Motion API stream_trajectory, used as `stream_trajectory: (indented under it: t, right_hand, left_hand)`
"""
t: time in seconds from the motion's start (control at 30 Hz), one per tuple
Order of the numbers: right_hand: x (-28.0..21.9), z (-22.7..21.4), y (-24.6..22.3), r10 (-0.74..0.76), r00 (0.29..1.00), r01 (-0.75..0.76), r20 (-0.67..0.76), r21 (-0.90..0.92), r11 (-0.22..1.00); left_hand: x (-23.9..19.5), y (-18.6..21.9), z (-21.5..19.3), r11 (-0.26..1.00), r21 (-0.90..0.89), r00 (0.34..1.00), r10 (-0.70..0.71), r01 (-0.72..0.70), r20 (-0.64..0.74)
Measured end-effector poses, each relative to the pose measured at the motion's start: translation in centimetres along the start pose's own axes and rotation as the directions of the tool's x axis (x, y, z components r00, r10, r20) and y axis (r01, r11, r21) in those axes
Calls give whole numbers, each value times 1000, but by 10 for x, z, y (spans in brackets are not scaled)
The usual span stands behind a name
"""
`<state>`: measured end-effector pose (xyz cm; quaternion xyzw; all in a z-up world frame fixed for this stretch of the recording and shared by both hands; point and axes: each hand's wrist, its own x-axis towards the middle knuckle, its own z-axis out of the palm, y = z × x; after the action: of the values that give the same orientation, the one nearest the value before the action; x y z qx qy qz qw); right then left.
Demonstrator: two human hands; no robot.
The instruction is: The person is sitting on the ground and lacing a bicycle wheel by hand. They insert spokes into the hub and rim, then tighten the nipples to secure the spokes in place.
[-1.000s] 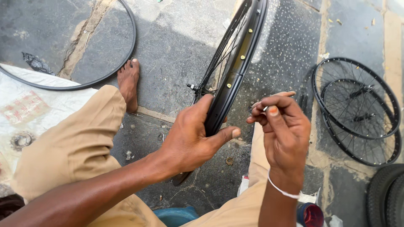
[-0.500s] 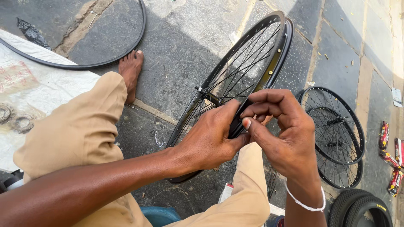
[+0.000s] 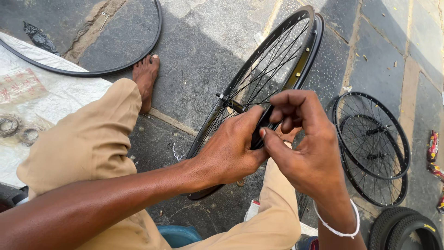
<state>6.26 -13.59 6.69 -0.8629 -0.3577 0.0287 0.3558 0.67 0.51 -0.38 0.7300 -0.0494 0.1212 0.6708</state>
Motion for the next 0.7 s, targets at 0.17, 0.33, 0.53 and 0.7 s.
stream_trajectory:
  t: [0.17, 0.33, 0.53, 0.7]
  right_hand:
    - [-15, 28, 26, 95, 872, 159, -480, 460, 873]
    - [-12, 96, 77, 192, 981, -124, 33, 866, 485]
    - [0, 131, 80, -7, 997, 71, -71, 997, 16]
    - [6, 136, 78, -1, 1000, 10, -10, 985, 170]
  left_hand:
    - [0, -1, -2, 969, 34, 969, -245, 244, 20]
    - [-2, -6, -16, 966, 110, 949, 252, -235, -187]
    - [-1, 2, -33, 806, 562, 952, 289, -185, -102]
    - [0, -2, -37, 989, 147, 988, 48, -27, -146]
